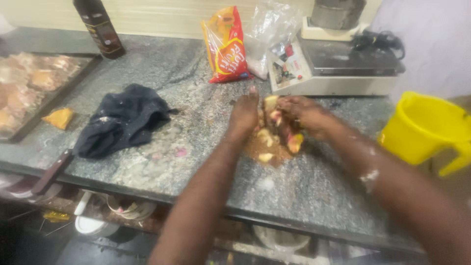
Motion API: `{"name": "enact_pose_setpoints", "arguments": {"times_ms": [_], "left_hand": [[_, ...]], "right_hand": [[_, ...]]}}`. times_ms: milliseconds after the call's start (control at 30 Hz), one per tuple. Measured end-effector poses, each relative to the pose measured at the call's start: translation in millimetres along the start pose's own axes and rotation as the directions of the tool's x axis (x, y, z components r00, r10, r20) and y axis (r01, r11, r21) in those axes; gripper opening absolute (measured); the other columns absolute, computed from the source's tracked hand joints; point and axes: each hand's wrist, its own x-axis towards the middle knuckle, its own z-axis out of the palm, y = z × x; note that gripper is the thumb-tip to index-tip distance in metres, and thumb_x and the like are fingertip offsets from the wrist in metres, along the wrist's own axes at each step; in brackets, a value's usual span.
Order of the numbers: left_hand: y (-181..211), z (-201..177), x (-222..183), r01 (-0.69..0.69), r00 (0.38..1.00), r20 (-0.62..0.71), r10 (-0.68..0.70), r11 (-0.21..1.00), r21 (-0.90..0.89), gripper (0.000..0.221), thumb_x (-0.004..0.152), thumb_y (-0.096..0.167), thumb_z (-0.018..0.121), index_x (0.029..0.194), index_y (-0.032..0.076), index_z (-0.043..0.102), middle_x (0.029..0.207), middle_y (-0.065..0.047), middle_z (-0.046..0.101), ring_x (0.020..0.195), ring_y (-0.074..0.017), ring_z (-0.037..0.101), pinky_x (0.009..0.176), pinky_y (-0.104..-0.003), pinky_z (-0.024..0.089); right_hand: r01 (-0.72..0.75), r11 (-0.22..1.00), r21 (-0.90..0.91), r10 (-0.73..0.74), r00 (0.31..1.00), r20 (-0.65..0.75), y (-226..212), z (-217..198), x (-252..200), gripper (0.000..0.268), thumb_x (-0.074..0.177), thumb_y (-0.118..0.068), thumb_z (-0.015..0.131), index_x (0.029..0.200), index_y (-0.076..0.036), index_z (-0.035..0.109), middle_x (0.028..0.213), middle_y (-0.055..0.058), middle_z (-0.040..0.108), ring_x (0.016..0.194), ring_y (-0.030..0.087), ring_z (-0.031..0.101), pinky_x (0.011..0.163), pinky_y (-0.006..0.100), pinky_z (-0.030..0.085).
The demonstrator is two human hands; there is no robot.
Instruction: The person crumbles colored food pieces onto a countertop, mixes them with a yellow substance by hand, and then rolls portions of the mixture between their palms.
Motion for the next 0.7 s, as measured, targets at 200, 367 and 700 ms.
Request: {"name": "enact_pose_setpoints", "arguments": {"times_ms": [200,367,700], "left_hand": [[-25.3,-54.2,-2.3,-0.442,0.897,0.189,0.4,0.798,0.409,0.058,0.101,0.053,0.051,0.113,-0.001,0.069,0.114,-0.024,0.068,0.106,-0.0399,0.066,0.092,-0.049,0.052],[-33.6,-105.5,-6.3,-0.316,0.94,0.266,0.215,0.843,0.435,0.065,0.089,0.051,0.067,0.125,-0.003,0.061,0.121,-0.023,0.063,0.11,-0.0368,0.066,0.097,-0.046,0.052],[-45.3,-98.3,17.4,-0.612,0.756,0.514,0.406,0.717,0.335,0.082,0.084,0.049,0.082,0.141,-0.001,0.051,0.142,-0.03,0.051,0.132,-0.0461,0.046,0.11,-0.051,0.035]], "right_hand": [[-0.045,0.862,-0.505,0.003,0.996,-0.084,14.0,-42.5,-34.9,0.061,0.09,-0.044,0.061,0.145,-0.017,0.055,0.152,0.009,0.056,0.135,0.034,0.055,0.113,0.049,0.042],[-0.05,0.883,-0.466,0.034,0.999,-0.043,42.8,-27.1,-73.4,0.091,0.077,-0.039,0.078,0.153,-0.012,0.037,0.155,0.014,0.046,0.146,0.031,0.043,0.118,0.046,0.035],[-0.001,0.695,-0.719,-0.139,0.981,-0.135,9.8,67.3,-54.2,0.054,0.094,-0.034,0.066,0.145,-0.017,0.056,0.154,0.019,0.039,0.129,0.037,0.049,0.099,0.05,0.051]]}}
